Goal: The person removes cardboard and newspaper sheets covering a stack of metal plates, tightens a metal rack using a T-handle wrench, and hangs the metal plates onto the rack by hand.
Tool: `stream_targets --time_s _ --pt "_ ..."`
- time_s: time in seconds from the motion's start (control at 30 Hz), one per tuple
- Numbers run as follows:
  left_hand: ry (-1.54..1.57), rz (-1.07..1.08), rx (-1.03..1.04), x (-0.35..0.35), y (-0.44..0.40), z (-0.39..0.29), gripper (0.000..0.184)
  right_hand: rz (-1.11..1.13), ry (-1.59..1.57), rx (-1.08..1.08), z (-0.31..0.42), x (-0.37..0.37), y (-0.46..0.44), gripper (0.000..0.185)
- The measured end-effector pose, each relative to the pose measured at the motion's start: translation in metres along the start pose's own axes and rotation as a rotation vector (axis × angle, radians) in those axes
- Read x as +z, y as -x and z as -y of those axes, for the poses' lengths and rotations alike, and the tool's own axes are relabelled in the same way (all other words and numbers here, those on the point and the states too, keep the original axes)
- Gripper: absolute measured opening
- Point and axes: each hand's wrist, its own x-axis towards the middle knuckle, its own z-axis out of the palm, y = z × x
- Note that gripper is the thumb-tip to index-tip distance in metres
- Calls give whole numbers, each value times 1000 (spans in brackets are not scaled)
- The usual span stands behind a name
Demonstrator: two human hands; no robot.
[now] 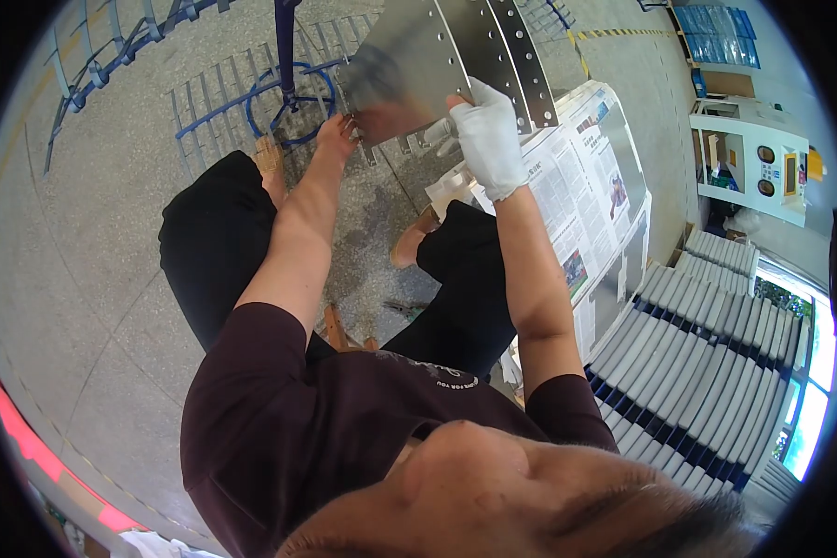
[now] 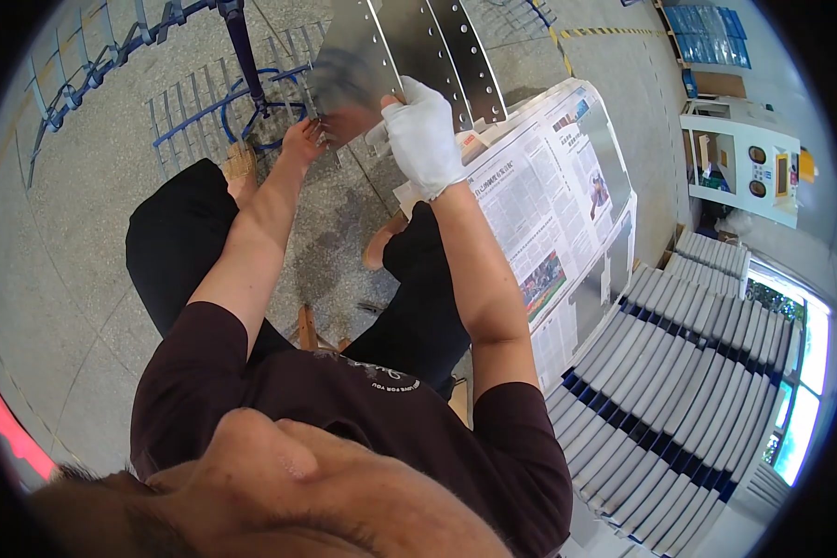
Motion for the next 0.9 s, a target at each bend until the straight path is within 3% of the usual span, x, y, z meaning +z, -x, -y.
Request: stream_targets --time_s 0.2,0.4,0.43,0.53,0.63,0.73,0.9 --pt "-673 94 195 -11 -14 8 43 16 50 -23 -5 1 1 23" --pt "-945 109 252 -21 -22 15 46 10 8 10 -3 2 1 26" --pt "-892 128 255 -22 -26 17 45 8 7 10 -2 2 1 26" --pt "339 149 -115 -15 -24 6 43 5 17 15 1 1 3 27" --pt "-788 212 191 -24 -41 21 42 0 18 25 5 3 5 27" --pt "397 105 -86 -19 -36 17 43 -5 19 29 4 3 5 27" --pt "138 121 -21 -27 -72 36 42 10 41 -1 -2 1 2 24"
